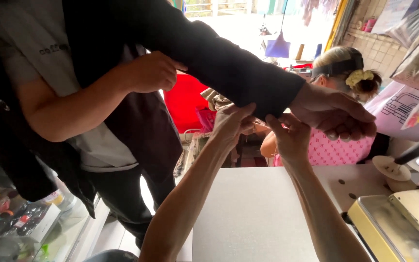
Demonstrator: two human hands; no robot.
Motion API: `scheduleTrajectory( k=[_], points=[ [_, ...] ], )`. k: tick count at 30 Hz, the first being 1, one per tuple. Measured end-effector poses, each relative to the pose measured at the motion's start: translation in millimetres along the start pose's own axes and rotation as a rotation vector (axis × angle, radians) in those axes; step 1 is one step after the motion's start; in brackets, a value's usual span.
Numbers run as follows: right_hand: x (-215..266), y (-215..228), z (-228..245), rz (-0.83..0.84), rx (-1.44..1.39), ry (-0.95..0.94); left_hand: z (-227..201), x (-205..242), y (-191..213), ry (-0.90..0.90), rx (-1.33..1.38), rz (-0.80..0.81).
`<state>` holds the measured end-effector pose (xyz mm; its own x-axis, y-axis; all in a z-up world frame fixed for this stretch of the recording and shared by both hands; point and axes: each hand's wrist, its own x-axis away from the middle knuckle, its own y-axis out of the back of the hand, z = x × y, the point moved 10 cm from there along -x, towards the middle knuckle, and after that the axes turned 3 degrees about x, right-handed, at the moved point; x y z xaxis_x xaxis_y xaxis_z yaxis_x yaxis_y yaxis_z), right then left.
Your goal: A tailor fits a jacket on a customer by adjusting the sleeve length and smoothing the fabric.
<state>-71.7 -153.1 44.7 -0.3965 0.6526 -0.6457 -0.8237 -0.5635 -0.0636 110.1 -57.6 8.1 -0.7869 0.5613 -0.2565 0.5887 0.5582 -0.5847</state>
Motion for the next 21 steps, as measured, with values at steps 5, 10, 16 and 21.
scheduleTrajectory(
  k=[5, 10, 16, 21],
  points=[
    [0, 0, 9, -0.03, -0.001, 0.025, -20, 12, -9, 0.026, -0.003, 0.01],
    [5, 1, 13, -0.053, 0.036, 0.033, -15, 38, -34, 0.102, -0.116, 0.06],
    [17, -1, 29, 0.002, -0.058, 0.016, -13, 31, -41, 0.047, -0.125, 0.082],
    [17, 1, 18, -0.039, -0.079, -0.015, -12, 33, -41, 0.083, -0.122, 0.109]
  ],
)
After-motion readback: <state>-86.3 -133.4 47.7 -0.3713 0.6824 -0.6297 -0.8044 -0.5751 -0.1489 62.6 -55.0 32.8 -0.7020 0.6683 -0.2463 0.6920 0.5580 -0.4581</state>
